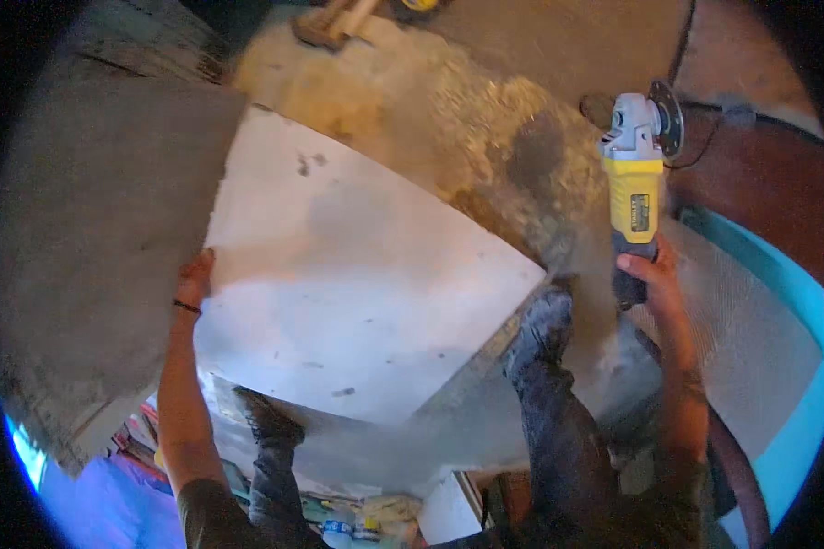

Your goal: The person applies mortar to the floor and places large white tiles. They use a spirit level to check the alignment and an angle grinder to cut a tile before cleaning their hands in a bucket of water.

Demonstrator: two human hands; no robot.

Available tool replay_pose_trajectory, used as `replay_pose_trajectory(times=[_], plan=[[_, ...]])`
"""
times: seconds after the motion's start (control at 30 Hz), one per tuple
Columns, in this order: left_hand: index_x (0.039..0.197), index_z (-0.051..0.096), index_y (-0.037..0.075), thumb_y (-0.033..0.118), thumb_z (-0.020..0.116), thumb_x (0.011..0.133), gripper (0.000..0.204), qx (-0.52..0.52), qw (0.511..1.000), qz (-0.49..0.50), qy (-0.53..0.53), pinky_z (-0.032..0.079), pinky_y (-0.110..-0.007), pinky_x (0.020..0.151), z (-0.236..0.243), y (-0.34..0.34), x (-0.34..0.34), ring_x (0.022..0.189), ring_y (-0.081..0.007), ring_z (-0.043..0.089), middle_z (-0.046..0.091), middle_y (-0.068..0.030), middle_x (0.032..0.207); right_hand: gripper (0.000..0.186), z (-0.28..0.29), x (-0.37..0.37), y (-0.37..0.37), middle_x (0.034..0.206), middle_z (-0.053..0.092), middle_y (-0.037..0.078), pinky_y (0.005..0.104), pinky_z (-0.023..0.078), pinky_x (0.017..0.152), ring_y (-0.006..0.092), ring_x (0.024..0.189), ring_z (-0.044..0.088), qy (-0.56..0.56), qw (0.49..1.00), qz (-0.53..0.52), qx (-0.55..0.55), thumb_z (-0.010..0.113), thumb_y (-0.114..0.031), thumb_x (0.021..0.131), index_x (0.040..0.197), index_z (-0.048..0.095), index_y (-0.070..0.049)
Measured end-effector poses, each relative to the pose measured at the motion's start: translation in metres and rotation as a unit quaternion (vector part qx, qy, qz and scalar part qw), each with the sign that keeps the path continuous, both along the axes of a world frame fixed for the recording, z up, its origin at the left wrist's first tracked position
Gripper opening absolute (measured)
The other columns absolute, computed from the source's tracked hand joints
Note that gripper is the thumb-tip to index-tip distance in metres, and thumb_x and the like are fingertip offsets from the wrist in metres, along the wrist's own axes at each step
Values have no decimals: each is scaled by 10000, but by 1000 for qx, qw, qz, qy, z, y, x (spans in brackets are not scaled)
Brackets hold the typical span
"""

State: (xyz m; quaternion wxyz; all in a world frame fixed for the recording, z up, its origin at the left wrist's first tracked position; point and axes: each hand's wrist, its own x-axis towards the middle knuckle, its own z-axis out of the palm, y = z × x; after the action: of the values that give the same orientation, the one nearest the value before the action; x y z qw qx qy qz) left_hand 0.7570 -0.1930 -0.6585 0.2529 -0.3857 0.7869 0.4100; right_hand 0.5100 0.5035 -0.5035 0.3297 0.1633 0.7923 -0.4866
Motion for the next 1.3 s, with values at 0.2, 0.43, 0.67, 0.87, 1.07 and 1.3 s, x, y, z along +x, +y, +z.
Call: replay_pose_trajectory(times=[0.2, 0.43, 0.67, 0.87, 1.07, 1.3], plan=[[1212, 480, -5, 315, 554, 909, 447, -43, 999, 17, 3, 360, -324, 932, -38, 11, -40, 1035, -207, 499, 556, -115, 1114, 555, 4, 3, 14, 915, 615, 47, 286, 491, 689, 154, 780, 601, -63, 989, -124, -59, 769, -160, 632, 1115, 531, -27], [1268, 430, -38, 313, 613, 870, 561, 8, 976, 115, 185, 388, -349, 953, -32, -23, 18, 1101, -264, 494, 531, -168, 1204, 528, -8, 3, 20, 952, 622, 51, 291, 469, 791, 150, 862, 594, -22, 999, -28, -23, 781, -170, 659, 1100, 538, -12], [1368, 310, -6, 206, 608, 876, 613, -123, 980, -20, 154, 409, -328, 946, 141, 83, 0, 1137, -249, 468, 355, -154, 1390, 496, -51, -61, -15, 976, 625, 153, 362, 468, 824, 288, 928, 604, 235, 934, 233, 135, 759, -200, 653, 1064, 558, -7], [1440, 202, 99, 143, 589, 883, 680, -145, 981, 123, 36, 328, -390, 1019, 270, 67, 155, 1234, -292, 372, 304, -160, 1421, 434, -85, -119, -94, 883, 601, 152, 442, 475, 707, 339, 853, 578, 321, 836, 396, 205, 722, -254, 617, 981, 583, -64], [1465, 103, 156, 127, 621, 845, 808, -251, 913, 306, -100, 301, -425, 1040, 399, 99, 315, 1276, -320, 333, 165, -192, 1481, 421, -111, -114, -124, 896, 606, 147, 443, 468, 745, 324, 864, 588, 399, 793, 412, 205, 712, -259, 643, 987, 588, -50], [1462, 78, 119, 142, 655, 819, 864, -301, 887, 246, -249, 198, -408, 1101, 499, 163, 439, 1350, -319, 223, 140, -166, 1499, 758, -61, -91, -138, 1124, 544, 197, 449, 429, 882, 378, 1046, 526, 373, 807, 345, 302, 783, -348, 634, 1244, 450, -46]])
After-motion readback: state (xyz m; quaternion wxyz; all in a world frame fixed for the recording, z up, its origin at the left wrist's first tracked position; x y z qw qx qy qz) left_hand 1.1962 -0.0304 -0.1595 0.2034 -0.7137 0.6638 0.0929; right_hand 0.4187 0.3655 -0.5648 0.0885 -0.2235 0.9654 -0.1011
